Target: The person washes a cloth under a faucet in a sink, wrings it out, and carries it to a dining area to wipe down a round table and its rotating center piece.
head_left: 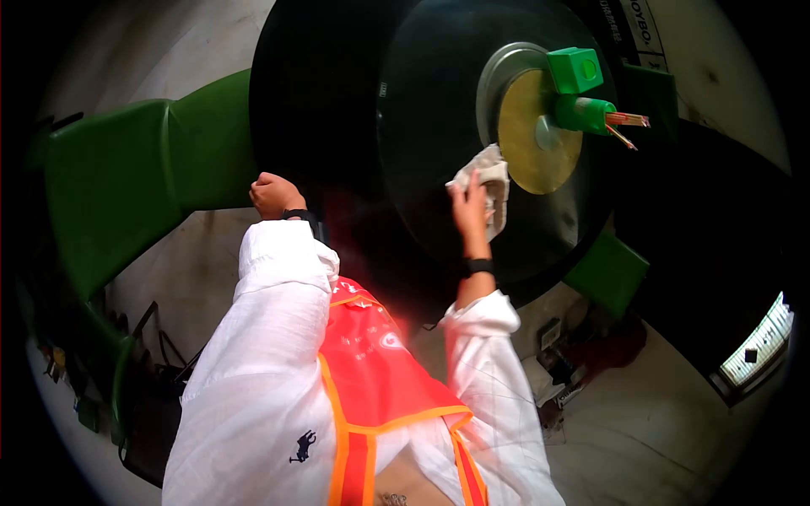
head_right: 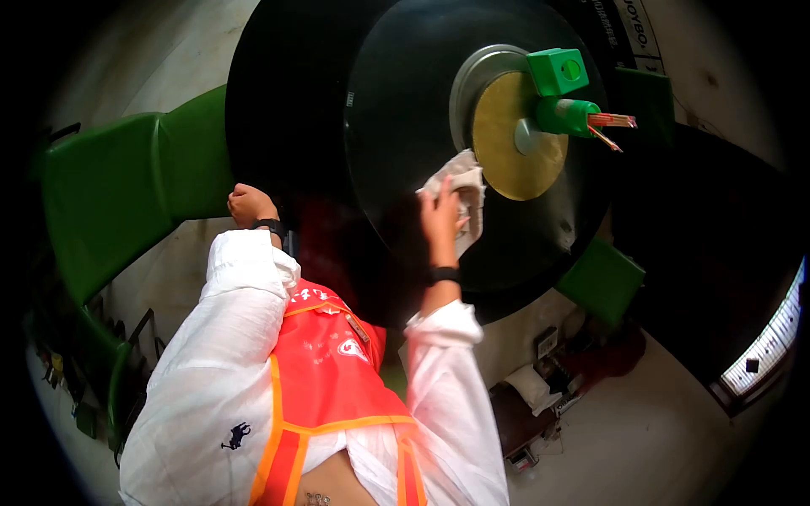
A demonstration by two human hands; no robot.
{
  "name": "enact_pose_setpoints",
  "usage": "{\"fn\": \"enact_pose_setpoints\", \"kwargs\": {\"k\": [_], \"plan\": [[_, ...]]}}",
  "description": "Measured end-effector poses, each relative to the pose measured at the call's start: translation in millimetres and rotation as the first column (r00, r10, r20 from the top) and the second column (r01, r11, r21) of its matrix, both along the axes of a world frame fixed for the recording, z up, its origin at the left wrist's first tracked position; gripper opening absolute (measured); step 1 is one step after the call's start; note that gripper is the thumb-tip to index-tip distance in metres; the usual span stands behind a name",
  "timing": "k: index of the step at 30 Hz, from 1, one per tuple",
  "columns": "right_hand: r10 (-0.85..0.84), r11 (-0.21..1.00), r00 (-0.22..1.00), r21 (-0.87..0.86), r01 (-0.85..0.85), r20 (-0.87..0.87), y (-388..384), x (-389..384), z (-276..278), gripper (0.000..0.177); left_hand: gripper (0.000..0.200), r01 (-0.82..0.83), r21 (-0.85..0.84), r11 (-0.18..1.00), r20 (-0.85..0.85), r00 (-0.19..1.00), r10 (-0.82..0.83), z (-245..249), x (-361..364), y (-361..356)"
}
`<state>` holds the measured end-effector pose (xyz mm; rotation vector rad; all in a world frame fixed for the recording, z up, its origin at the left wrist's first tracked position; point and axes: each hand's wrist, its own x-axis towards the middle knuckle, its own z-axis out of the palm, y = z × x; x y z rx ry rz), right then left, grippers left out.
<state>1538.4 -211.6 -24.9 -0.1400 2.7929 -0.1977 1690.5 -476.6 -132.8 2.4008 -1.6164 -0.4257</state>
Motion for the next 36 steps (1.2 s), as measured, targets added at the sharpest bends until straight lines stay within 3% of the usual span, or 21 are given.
{"fn": "enact_pose_setpoints", "kwargs": {"k": [3,4,7,8,10,12,15,20,21,27,30,31,35,36], "plan": [[0.026,0.985,0.996,-0.17,-0.013,0.079,37,-57,-13,0.065,0.037,-0.011,0.021,1.0,0.003,1.0,0.01,5,-1,1],[0.08,0.947,0.993,-0.318,-0.05,0.082,39,-64,-12,0.066,0.037,-0.017,0.031,0.999,-0.011,1.0,0.018,9,-3,2],[0.071,0.969,0.987,-0.246,-0.033,0.145,31,-34,12,0.069,0.036,-0.014,0.037,0.999,-0.039,0.999,0.015,10,-2,4],[0.145,0.977,0.989,-0.162,-0.137,0.035,33,-10,9,0.071,0.036,-0.02,0.02,1.0,-0.017,1.0,0.02,8,-1,3],[0.215,0.969,0.977,-0.12,-0.214,-0.006,31,48,17,0.079,0.036,-0.023,0.017,1.0,-0.004,1.0,0.023,1,2,4],[0.224,0.968,0.974,-0.123,-0.217,0.045,32,101,21,0.085,0.036,-0.006,-0.064,0.998,0.001,1.0,0.006,-7,5,3],[0.185,0.98,0.974,-0.096,-0.174,0.13,27,145,31,0.085,0.036,-0.002,-0.039,0.999,-0.018,1.0,0.002,-1,6,0],[0.058,0.998,0.99,-0.045,-0.053,0.129,24,129,21,0.08,0.036,-0.018,-0.044,0.999,-0.022,1.0,0.017,-7,14,-6],[0.057,0.995,0.994,-0.091,-0.049,0.09,29,115,14,0.078,0.036,-0.017,-0.012,1.0,-0.016,1.0,0.017,-5,14,-7],[0.135,0.984,0.991,0.113,-0.135,0.005,37,-2,28,0.077,0.037,-0.016,0.036,0.999,-0.002,1.0,0.016,15,-8,8],[0.072,0.985,0.987,0.145,-0.093,0.144,28,-35,46,0.077,0.043,-0.007,-0.033,0.999,0.025,1.0,0.008,9,-4,10],[0.049,0.978,0.978,0.19,-0.088,0.201,25,-42,48,0.078,0.038,-0.006,0.017,1.0,0.057,0.998,0.005,8,-5,11],[0.344,0.878,0.92,0.412,-0.244,-0.187,26,-19,24,0.079,0.04,-0.011,0.057,0.998,0.023,1.0,0.01,24,-11,14],[0.347,0.877,0.92,0.412,-0.248,-0.184,25,-16,25,0.079,0.039,-0.023,0.094,0.995,0.026,0.999,0.021,30,-12,12]]}}
